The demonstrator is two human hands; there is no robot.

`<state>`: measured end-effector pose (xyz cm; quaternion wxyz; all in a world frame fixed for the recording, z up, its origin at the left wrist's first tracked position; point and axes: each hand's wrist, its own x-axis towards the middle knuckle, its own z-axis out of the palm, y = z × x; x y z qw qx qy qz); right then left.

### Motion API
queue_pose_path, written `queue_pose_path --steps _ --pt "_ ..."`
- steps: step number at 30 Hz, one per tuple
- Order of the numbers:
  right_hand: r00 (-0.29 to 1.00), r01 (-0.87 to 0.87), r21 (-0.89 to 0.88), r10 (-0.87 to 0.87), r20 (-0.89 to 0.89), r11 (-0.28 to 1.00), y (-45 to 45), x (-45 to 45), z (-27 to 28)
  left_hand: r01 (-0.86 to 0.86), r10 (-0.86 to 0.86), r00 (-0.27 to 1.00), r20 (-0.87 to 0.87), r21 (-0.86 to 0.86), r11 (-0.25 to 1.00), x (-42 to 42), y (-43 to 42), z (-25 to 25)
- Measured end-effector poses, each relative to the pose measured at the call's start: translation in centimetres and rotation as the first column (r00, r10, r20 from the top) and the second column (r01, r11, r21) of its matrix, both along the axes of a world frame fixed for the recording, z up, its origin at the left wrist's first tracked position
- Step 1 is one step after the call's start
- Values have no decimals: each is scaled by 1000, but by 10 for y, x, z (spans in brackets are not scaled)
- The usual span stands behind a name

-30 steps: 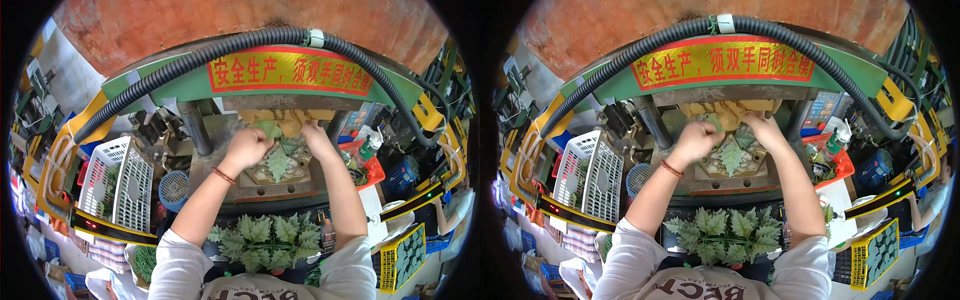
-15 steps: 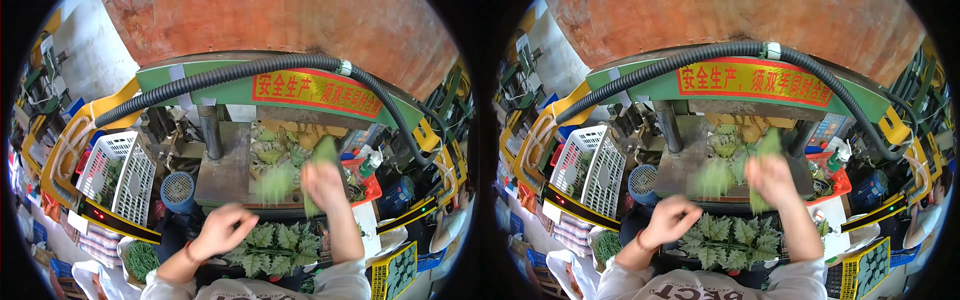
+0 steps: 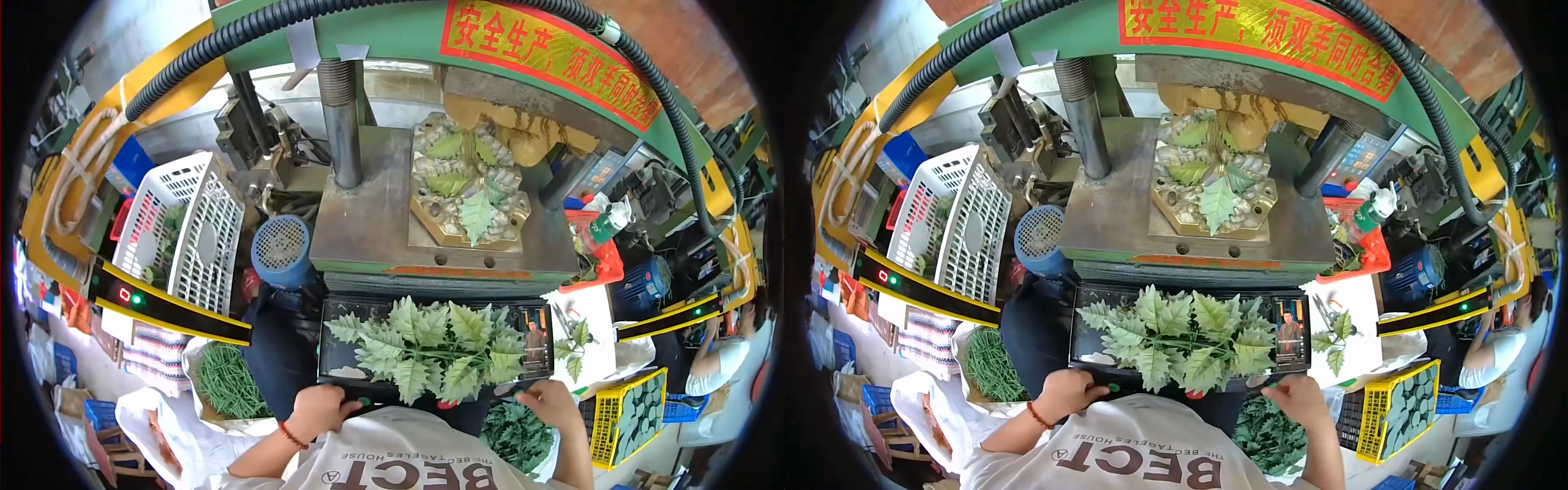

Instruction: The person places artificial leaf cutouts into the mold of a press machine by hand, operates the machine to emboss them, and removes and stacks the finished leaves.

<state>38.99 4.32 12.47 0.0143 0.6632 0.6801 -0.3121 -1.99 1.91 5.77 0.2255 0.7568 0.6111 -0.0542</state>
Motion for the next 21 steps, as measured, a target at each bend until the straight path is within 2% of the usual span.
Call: queue_pose_path --steps 1,3,5,6,7,8,9,10,11,12,14,16,20,21 --pt "1000 5 3 -5 8 1000 -2 5 -4 5 -5 1000 8 3 1000 2 2 -1" --pt "981 179 55 -174 -92 982 -5 3 -4 -5 -21 967 253 102 995 10 10 6" --pt "923 347 84 -324 -209 934 -8 -7 -3 -43 -52 882 469 188 981 16 22 29" --pt "922 346 83 -322 -217 935 -4 -13 -2 -56 -53 827 560 175 983 24 45 59" --pt "912 347 138 -299 -281 928 3 -21 1 -83 -70 679 731 172 982 30 70 85" --pt "901 348 192 -271 -339 918 12 -27 6 -71 -172 583 794 261 963 37 102 101" --pt "889 349 249 -235 -393 903 20 -33 12 -166 -163 505 848 281 945 47 136 109" --pt "876 352 309 -194 -443 883 24 -38 16 -248 -162 334 928 253 935 59 177 112" --pt "879 308 353 -122 -461 883 24 -43 19 -318 -142 256 956 222 922 71 218 119" --pt "878 266 398 -50 -476 878 23 -47 20 -394 17 202 979 65 917 83 256 132" --pt "876 237 434 2 -482 869 15 -53 17 -464 204 156 967 -110 879 108 326 145" --pt "877 202 469 55 -478 860 9 -51 14 -490 143 146 979 -54 870 123 359 141" --pt "814 347 424 -44 -579 837 -3 -43 6 -550 -49 174 984 138 823 145 406 123" --pt "811 354 421 -51 -582 835 -3 -41 5 -538 -79 425 902 322 779 136 413 116"
